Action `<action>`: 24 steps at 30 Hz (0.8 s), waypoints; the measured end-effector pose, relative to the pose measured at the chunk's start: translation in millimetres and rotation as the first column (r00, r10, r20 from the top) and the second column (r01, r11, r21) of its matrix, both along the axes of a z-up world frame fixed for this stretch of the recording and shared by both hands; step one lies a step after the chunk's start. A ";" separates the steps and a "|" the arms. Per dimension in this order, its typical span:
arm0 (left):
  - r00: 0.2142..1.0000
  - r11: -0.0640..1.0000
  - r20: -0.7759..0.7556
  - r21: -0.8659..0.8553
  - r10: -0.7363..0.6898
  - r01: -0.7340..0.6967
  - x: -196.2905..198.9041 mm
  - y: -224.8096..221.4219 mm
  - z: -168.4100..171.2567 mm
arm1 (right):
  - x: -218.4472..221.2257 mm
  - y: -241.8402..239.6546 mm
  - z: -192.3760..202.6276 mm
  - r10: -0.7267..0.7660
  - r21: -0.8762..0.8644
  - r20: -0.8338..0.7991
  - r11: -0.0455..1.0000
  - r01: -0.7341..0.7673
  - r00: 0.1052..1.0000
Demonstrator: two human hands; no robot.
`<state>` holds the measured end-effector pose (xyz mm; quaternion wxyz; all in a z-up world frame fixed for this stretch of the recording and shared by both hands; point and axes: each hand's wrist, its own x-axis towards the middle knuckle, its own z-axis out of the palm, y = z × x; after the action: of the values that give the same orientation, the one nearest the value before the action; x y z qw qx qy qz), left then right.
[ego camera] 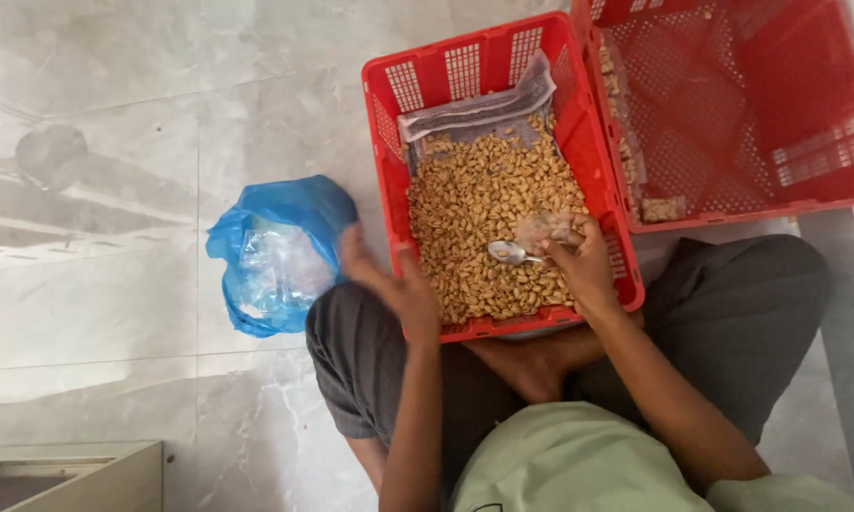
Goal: A person sitting on the floor is manually packaging peanuts from a red crate into small individual plastic bags using their hands and a spoon.
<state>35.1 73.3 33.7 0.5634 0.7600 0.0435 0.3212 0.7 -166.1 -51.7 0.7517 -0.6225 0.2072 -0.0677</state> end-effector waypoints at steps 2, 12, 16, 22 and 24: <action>0.969 0.972 -0.095 -0.083 -0.227 0.220 -7.5 -32.4 -14.0 | 0.4 -0.4 -0.3 0.005 -0.003 0.012 1.000 -0.005 1.000; 0.634 0.751 -0.414 -0.460 -0.653 0.473 -20.0 -80.4 -32.2 | 0.3 10.5 18.5 0.119 -0.077 -0.039 0.990 -0.122 0.992; 0.744 0.806 -0.345 -0.404 -0.573 0.433 -13.1 -69.1 -43.5 | 0.2 13.0 22.0 0.185 -0.142 -0.043 0.972 -0.190 0.982; 0.779 0.852 -0.348 -0.259 -0.522 0.456 -10.6 -54.2 -24.6 | -4.6 19.0 60.6 0.250 -0.421 -0.001 0.878 -0.227 0.968; 0.731 0.821 -0.394 -0.127 -0.557 0.557 -15.8 -51.4 -19.7 | -6.5 19.3 62.0 0.308 -0.549 0.037 0.801 -0.238 0.951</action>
<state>19.4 21.9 14.0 0.6111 0.7881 -0.0678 -0.0304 -5.8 -146.8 10.4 0.5598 -0.8260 0.0406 -0.0528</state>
